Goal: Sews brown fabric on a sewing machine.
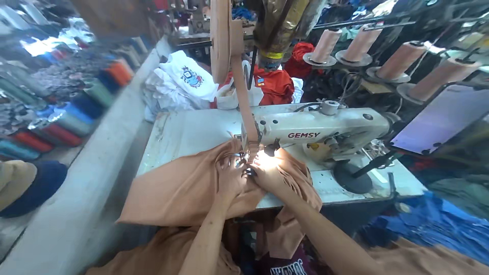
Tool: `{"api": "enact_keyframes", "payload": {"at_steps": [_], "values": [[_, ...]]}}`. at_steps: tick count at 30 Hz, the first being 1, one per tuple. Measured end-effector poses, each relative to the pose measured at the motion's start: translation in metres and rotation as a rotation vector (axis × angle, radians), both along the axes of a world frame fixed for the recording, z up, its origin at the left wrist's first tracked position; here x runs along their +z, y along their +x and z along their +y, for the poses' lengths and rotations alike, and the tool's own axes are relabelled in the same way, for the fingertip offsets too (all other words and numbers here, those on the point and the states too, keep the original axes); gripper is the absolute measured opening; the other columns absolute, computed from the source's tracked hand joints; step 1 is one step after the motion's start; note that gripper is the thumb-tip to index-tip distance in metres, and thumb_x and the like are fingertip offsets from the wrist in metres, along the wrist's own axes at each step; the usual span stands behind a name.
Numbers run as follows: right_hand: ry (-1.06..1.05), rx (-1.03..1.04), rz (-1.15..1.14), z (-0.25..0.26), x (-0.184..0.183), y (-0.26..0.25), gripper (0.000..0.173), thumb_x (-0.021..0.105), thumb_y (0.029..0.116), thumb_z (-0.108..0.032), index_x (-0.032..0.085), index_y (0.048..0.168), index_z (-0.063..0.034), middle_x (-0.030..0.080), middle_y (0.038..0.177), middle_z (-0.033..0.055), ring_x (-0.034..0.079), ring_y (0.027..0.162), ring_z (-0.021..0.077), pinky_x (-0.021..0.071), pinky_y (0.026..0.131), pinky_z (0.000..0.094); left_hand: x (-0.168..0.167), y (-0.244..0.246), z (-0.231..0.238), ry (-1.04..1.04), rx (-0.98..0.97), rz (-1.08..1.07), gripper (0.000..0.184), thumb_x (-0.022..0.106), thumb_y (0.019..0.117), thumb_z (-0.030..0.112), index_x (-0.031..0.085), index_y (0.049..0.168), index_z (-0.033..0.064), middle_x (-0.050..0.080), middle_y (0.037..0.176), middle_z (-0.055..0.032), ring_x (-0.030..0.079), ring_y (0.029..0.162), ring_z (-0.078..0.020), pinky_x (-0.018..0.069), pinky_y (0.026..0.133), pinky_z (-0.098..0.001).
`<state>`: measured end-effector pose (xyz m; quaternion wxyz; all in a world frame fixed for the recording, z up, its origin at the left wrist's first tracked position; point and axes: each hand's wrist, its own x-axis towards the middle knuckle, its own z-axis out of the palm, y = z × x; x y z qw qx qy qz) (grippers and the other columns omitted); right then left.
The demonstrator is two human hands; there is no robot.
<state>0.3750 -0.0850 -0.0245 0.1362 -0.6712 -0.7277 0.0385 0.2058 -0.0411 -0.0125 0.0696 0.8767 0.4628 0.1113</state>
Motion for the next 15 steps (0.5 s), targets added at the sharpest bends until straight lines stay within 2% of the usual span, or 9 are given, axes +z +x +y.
{"api": "enact_keyframes", "payload": {"at_steps": [1, 3, 5, 7, 9, 12, 15], "values": [[0.060, 0.010, -0.003, 0.001, -0.006, 0.002, 0.033, 0.059, 0.0959, -0.026, 0.073, 0.125, -0.0202, 0.074, 0.117, 0.0113, 0.070, 0.110, 0.0346, 0.0551, 0.089, 0.0590, 0.001, 0.005, -0.003, 0.013, 0.050, -0.006, 0.035, 0.059, 0.0931, 0.034, 0.072, 0.125, 0.0348, 0.055, 0.147, -0.0051, 0.044, 0.140, -0.0328, 0.0272, 0.112, -0.0653], [0.115, 0.024, 0.009, 0.001, -0.010, 0.005, 0.030, 0.055, 0.0991, -0.024, 0.073, 0.123, -0.0199, 0.074, 0.119, 0.0101, 0.070, 0.112, 0.0325, 0.0549, 0.093, 0.0563, 0.008, 0.019, -0.014, -0.002, 0.169, -0.009, 0.032, 0.060, 0.0938, 0.031, 0.074, 0.123, 0.0325, 0.056, 0.145, -0.0094, 0.048, 0.136, -0.0347, 0.0307, 0.110, -0.0628], [0.134, 0.024, 0.027, -0.002, -0.008, 0.004, 0.029, 0.053, 0.1017, -0.022, 0.074, 0.122, -0.0187, 0.074, 0.116, 0.0107, 0.070, 0.110, 0.0317, 0.0553, 0.093, 0.0544, 0.016, 0.031, -0.024, -0.134, 0.275, 0.022, 0.038, 0.059, 0.0947, 0.030, 0.069, 0.131, 0.0298, 0.050, 0.151, -0.0119, 0.045, 0.139, -0.0366, 0.0297, 0.110, -0.0654], [0.157, 0.044, 0.006, -0.004, -0.009, 0.005, 0.029, 0.058, 0.0977, -0.023, 0.073, 0.121, -0.0169, 0.075, 0.109, 0.0103, 0.072, 0.103, 0.0312, 0.0574, 0.086, 0.0539, 0.011, 0.034, -0.027, -0.165, 0.328, -0.011, 0.042, 0.059, 0.0955, 0.029, 0.065, 0.137, 0.0254, 0.052, 0.150, -0.0126, 0.047, 0.137, -0.0369, 0.0307, 0.108, -0.0659], [0.131, 0.064, 0.000, -0.008, -0.007, 0.005, 0.032, 0.064, 0.0933, -0.024, 0.072, 0.124, -0.0174, 0.075, 0.109, 0.0090, 0.073, 0.099, 0.0301, 0.0585, 0.083, 0.0540, -0.003, 0.027, -0.025, -0.054, 0.324, -0.068, 0.037, 0.057, 0.0973, 0.032, 0.068, 0.132, 0.0222, 0.061, 0.138, -0.0095, 0.055, 0.126, -0.0339, 0.0347, 0.105, -0.0613], [0.126, 0.067, 0.008, -0.016, -0.006, 0.003, 0.029, 0.067, 0.0907, -0.019, 0.074, 0.118, -0.0245, 0.075, 0.097, 0.0078, 0.074, 0.083, 0.0302, 0.0592, 0.069, 0.0526, -0.007, 0.021, -0.023, -0.009, 0.282, -0.078, 0.038, 0.048, 0.1046, 0.039, 0.069, 0.128, 0.0186, 0.066, 0.130, -0.0079, 0.059, 0.122, -0.0306, 0.0371, 0.105, -0.0586], [0.104, 0.031, -0.001, -0.020, -0.004, 0.000, 0.039, 0.067, 0.0895, -0.015, 0.073, 0.126, -0.0283, 0.076, 0.100, 0.0088, 0.074, 0.084, 0.0314, 0.0592, 0.070, 0.0532, -0.009, 0.022, -0.023, 0.022, 0.276, -0.100, 0.037, 0.046, 0.1059, 0.037, 0.070, 0.127, 0.0189, 0.068, 0.126, -0.0089, 0.061, 0.119, -0.0309, 0.0388, 0.102, -0.0591]]}}
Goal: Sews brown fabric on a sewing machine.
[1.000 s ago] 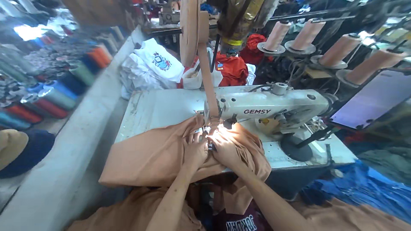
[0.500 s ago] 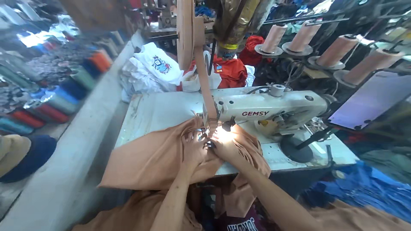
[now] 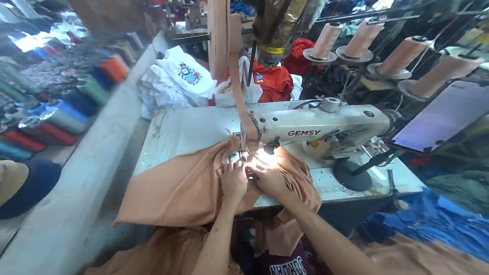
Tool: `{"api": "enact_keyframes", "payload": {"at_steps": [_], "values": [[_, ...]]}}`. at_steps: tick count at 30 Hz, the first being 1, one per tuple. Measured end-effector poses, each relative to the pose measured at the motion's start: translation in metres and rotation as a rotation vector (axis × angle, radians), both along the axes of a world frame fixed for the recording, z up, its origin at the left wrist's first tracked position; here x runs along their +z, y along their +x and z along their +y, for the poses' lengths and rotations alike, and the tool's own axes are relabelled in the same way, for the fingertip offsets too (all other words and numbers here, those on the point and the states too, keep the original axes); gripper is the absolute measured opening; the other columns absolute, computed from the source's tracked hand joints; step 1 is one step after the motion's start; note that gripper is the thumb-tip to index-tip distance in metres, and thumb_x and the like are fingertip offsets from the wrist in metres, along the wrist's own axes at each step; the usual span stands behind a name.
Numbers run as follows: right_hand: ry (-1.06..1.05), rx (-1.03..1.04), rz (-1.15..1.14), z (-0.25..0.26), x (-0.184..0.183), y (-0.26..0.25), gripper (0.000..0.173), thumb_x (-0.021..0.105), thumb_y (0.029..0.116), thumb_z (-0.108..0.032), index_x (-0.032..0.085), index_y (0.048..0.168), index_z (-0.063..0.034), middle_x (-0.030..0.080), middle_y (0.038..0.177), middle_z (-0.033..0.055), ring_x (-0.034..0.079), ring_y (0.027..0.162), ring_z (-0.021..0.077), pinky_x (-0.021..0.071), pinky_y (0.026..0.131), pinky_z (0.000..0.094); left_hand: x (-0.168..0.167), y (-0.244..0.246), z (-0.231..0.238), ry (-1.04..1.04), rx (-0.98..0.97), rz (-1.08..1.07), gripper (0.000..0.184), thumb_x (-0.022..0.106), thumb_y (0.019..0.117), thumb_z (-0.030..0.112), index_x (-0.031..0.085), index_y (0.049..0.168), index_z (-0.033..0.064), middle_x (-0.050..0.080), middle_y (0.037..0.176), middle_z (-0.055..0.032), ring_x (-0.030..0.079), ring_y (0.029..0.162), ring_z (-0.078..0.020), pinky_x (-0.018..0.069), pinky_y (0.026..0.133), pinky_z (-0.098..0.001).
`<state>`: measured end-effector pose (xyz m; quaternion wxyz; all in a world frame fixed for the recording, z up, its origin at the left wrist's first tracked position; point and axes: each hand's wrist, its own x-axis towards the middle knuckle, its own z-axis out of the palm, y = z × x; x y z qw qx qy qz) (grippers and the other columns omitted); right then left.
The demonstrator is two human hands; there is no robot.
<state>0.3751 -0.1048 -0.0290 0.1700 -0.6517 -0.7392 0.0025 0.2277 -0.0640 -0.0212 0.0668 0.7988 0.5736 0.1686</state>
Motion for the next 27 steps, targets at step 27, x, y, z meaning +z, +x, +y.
{"api": "enact_keyframes", "payload": {"at_steps": [27], "values": [[0.001, -0.069, -0.040, 0.000, 0.009, -0.010, 0.038, 0.065, 0.0894, -0.013, 0.074, 0.125, -0.0225, 0.076, 0.099, 0.0102, 0.074, 0.085, 0.0319, 0.0583, 0.069, 0.0520, -0.006, -0.006, 0.004, 0.010, -0.089, -0.019, 0.034, 0.047, 0.1039, 0.027, 0.071, 0.127, 0.0283, 0.068, 0.126, -0.0093, 0.062, 0.118, -0.0309, 0.0380, 0.103, -0.0590]]}}
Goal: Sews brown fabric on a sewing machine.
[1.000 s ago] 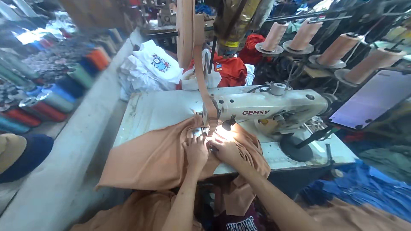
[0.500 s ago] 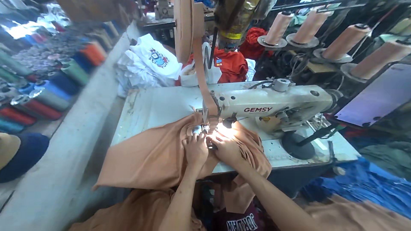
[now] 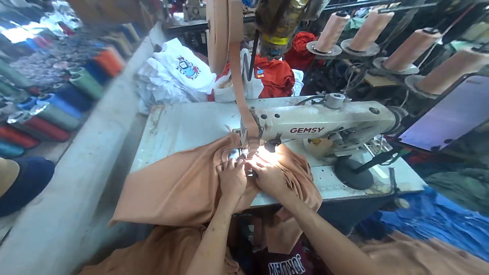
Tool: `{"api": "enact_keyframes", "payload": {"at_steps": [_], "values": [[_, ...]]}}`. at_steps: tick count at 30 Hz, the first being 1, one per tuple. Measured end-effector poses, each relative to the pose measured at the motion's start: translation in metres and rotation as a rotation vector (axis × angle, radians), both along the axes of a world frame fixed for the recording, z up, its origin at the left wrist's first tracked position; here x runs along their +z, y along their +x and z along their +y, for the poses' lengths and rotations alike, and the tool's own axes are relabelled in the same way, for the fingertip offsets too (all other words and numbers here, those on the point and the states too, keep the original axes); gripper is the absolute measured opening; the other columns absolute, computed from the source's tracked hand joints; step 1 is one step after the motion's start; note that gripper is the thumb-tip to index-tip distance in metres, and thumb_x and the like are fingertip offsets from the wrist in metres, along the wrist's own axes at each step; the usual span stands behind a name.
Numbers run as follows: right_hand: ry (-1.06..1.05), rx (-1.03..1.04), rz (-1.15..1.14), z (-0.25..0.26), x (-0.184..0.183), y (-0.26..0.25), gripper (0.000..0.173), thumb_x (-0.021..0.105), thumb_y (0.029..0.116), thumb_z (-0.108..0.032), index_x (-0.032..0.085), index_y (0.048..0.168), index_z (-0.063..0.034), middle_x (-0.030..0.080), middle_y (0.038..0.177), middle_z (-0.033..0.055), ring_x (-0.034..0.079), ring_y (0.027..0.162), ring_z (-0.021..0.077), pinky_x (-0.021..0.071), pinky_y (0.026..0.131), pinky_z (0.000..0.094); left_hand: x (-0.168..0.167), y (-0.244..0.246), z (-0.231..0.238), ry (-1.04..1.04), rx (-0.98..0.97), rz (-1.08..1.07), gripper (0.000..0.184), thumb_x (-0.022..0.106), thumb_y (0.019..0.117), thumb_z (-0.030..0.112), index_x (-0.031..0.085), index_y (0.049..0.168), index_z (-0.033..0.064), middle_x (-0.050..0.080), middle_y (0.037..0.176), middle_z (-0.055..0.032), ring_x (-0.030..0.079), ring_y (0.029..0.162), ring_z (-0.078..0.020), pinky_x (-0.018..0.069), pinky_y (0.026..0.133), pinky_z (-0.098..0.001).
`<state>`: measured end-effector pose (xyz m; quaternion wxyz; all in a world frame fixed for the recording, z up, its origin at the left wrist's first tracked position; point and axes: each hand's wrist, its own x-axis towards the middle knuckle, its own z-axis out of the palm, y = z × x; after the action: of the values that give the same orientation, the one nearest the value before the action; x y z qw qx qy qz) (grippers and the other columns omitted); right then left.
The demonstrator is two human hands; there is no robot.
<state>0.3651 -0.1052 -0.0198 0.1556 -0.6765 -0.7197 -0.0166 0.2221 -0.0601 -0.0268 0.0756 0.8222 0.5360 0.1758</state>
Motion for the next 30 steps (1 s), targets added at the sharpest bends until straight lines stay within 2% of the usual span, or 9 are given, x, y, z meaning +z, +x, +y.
{"api": "enact_keyframes", "payload": {"at_steps": [4, 7, 11, 14, 17, 21, 25, 27, 30], "values": [[-0.029, -0.019, 0.000, 0.002, 0.004, -0.003, 0.036, 0.064, 0.0904, -0.014, 0.073, 0.124, -0.0206, 0.076, 0.097, 0.0100, 0.074, 0.083, 0.0325, 0.0580, 0.069, 0.0524, -0.004, -0.004, 0.007, 0.065, -0.056, -0.019, 0.032, 0.049, 0.1033, 0.027, 0.073, 0.125, 0.0271, 0.070, 0.118, -0.0107, 0.064, 0.112, -0.0317, 0.0407, 0.100, -0.0588], [-0.150, -0.059, -0.016, 0.005, 0.012, -0.010, 0.035, 0.058, 0.0951, -0.016, 0.071, 0.127, -0.0163, 0.075, 0.105, 0.0127, 0.073, 0.092, 0.0351, 0.0575, 0.076, 0.0548, -0.006, -0.011, 0.020, 0.085, -0.132, 0.010, 0.032, 0.048, 0.1039, 0.030, 0.073, 0.121, 0.0229, 0.069, 0.115, -0.0115, 0.064, 0.112, -0.0324, 0.0420, 0.098, -0.0594], [-0.132, -0.084, -0.082, 0.009, 0.011, -0.016, 0.029, 0.057, 0.0967, -0.020, 0.072, 0.120, -0.0124, 0.075, 0.105, 0.0122, 0.074, 0.092, 0.0335, 0.0582, 0.073, 0.0542, 0.001, -0.021, 0.037, 0.028, -0.218, 0.044, 0.036, 0.044, 0.1050, 0.037, 0.072, 0.124, 0.0231, 0.067, 0.121, -0.0098, 0.060, 0.119, -0.0305, 0.0410, 0.103, -0.0566], [-0.122, -0.095, -0.107, 0.013, 0.004, -0.020, 0.027, 0.057, 0.0960, -0.017, 0.073, 0.117, -0.0114, 0.074, 0.106, 0.0125, 0.073, 0.093, 0.0331, 0.0589, 0.073, 0.0534, 0.006, -0.027, 0.048, -0.034, -0.260, 0.034, 0.035, 0.046, 0.1045, 0.031, 0.070, 0.130, 0.0272, 0.066, 0.128, -0.0089, 0.057, 0.124, -0.0298, 0.0379, 0.108, -0.0547], [-0.235, -0.119, -0.092, 0.016, 0.011, -0.026, 0.030, 0.054, 0.0993, -0.018, 0.069, 0.123, -0.0076, 0.071, 0.117, 0.0158, 0.070, 0.107, 0.0350, 0.0568, 0.085, 0.0552, 0.004, -0.032, 0.061, -0.013, -0.334, -0.006, 0.035, 0.045, 0.1050, 0.029, 0.070, 0.129, 0.0270, 0.067, 0.125, -0.0085, 0.058, 0.122, -0.0293, 0.0396, 0.107, -0.0532], [-0.368, -0.175, -0.098, 0.016, 0.025, -0.040, 0.036, 0.053, 0.1007, -0.020, 0.063, 0.132, -0.0041, 0.068, 0.124, 0.0197, 0.067, 0.114, 0.0373, 0.0549, 0.090, 0.0567, 0.000, -0.038, 0.083, 0.030, -0.457, -0.017, 0.033, 0.046, 0.1059, 0.034, 0.071, 0.125, 0.0282, 0.067, 0.126, -0.0074, 0.059, 0.122, -0.0287, 0.0408, 0.105, -0.0545], [-0.366, -0.217, -0.103, 0.021, 0.023, -0.045, 0.041, 0.053, 0.1012, -0.025, 0.060, 0.137, -0.0065, 0.067, 0.127, 0.0191, 0.067, 0.117, 0.0369, 0.0567, 0.090, 0.0565, -0.003, -0.036, 0.110, 0.078, -0.536, -0.067, 0.035, 0.046, 0.1053, 0.045, 0.074, 0.118, 0.0294, 0.067, 0.129, -0.0058, 0.058, 0.126, -0.0262, 0.0407, 0.108, -0.0543], [-0.395, -0.222, -0.061, 0.023, 0.022, -0.045, 0.046, 0.053, 0.1018, -0.026, 0.055, 0.143, -0.0064, 0.066, 0.129, 0.0211, 0.065, 0.118, 0.0390, 0.0547, 0.093, 0.0585, -0.002, -0.034, 0.116, 0.082, -0.515, -0.061, 0.035, 0.047, 0.1036, 0.049, 0.075, 0.116, 0.0314, 0.066, 0.131, -0.0047, 0.057, 0.127, -0.0256, 0.0404, 0.109, -0.0535], [-0.344, -0.215, 0.004, 0.015, 0.038, -0.050, 0.041, 0.049, 0.1027, -0.023, 0.059, 0.138, -0.0042, 0.065, 0.130, 0.0232, 0.062, 0.123, 0.0387, 0.0513, 0.100, 0.0576, 0.015, -0.030, 0.094, 0.030, -0.343, -0.031, 0.030, 0.053, 0.1011, 0.048, 0.076, 0.116, 0.0338, 0.061, 0.142, -0.0030, 0.053, 0.134, -0.0290, 0.0369, 0.110, -0.0585]]}}
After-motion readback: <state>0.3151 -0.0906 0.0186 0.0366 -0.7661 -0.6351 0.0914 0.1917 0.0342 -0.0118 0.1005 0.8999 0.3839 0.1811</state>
